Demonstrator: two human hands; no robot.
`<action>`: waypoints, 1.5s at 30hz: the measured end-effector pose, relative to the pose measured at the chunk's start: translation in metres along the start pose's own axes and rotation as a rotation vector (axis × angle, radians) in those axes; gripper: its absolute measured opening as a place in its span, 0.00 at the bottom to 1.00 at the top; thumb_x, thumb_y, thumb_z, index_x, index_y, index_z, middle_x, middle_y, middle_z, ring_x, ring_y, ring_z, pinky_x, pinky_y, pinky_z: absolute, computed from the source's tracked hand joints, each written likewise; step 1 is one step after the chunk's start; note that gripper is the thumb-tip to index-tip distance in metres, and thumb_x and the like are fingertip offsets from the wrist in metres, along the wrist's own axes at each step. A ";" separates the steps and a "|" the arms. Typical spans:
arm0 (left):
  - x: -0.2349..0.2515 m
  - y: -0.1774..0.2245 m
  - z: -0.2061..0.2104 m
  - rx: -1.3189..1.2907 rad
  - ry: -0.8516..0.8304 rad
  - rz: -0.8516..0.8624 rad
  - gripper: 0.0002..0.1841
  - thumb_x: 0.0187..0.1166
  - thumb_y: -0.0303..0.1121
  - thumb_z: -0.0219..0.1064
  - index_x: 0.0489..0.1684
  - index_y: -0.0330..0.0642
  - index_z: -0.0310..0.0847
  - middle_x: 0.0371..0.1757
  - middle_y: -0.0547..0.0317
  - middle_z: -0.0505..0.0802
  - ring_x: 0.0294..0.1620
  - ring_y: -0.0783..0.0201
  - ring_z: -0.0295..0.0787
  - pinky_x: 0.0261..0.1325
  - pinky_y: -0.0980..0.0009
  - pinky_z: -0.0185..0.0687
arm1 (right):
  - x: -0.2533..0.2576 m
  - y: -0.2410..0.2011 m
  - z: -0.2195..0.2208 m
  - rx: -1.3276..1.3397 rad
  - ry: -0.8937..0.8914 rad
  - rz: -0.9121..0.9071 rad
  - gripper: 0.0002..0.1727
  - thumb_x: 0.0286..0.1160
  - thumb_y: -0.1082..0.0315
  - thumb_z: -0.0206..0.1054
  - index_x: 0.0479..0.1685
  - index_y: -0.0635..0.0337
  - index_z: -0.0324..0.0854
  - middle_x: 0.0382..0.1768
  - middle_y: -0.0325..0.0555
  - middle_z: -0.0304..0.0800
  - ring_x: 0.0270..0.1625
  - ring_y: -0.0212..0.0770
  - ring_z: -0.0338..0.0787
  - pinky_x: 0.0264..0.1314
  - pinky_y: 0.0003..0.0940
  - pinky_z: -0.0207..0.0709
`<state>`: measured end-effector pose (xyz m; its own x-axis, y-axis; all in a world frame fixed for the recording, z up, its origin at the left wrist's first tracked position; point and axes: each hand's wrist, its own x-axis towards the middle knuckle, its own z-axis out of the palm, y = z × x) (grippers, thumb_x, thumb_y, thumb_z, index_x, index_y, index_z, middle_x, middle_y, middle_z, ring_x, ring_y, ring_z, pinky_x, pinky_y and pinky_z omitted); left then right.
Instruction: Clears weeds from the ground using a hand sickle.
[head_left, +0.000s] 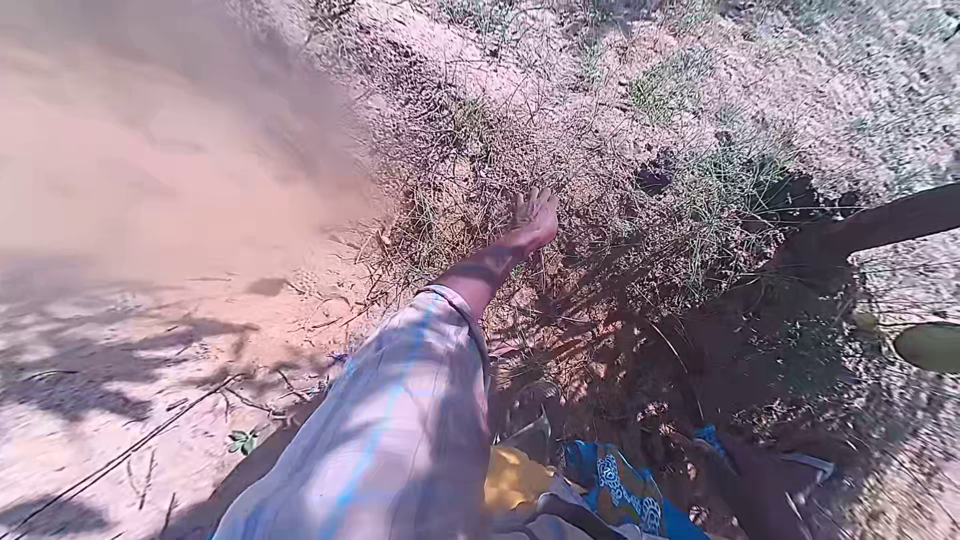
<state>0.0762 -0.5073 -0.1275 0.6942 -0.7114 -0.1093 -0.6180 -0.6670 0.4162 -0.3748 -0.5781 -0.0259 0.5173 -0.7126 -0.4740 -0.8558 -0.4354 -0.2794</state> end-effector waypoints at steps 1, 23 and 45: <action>0.005 0.006 0.008 -0.004 -0.030 0.018 0.26 0.89 0.39 0.59 0.80 0.30 0.71 0.85 0.36 0.73 0.90 0.35 0.60 0.83 0.30 0.55 | 0.003 -0.003 0.007 -0.030 -0.013 0.020 0.24 0.86 0.57 0.65 0.67 0.70 0.82 0.51 0.72 0.90 0.55 0.69 0.89 0.61 0.72 0.75; -0.007 -0.062 0.065 -0.072 -0.322 -0.107 0.17 0.89 0.30 0.56 0.69 0.32 0.80 0.68 0.30 0.87 0.73 0.31 0.82 0.71 0.31 0.73 | 0.145 -0.092 0.092 -0.227 -0.040 -0.089 0.32 0.94 0.50 0.49 0.88 0.62 0.63 0.68 0.66 0.86 0.70 0.65 0.87 0.72 0.63 0.76; -0.016 -0.137 0.003 -0.175 -0.398 -0.196 0.20 0.92 0.37 0.56 0.61 0.25 0.83 0.61 0.25 0.88 0.69 0.31 0.83 0.72 0.31 0.69 | 0.106 -0.022 0.084 0.073 -0.075 -0.080 0.32 0.96 0.53 0.46 0.88 0.66 0.62 0.71 0.73 0.81 0.73 0.67 0.83 0.76 0.65 0.70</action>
<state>0.1480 -0.4053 -0.1855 0.5748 -0.6284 -0.5241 -0.3942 -0.7739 0.4956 -0.3017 -0.5980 -0.1407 0.5845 -0.6328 -0.5079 -0.8113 -0.4463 -0.3776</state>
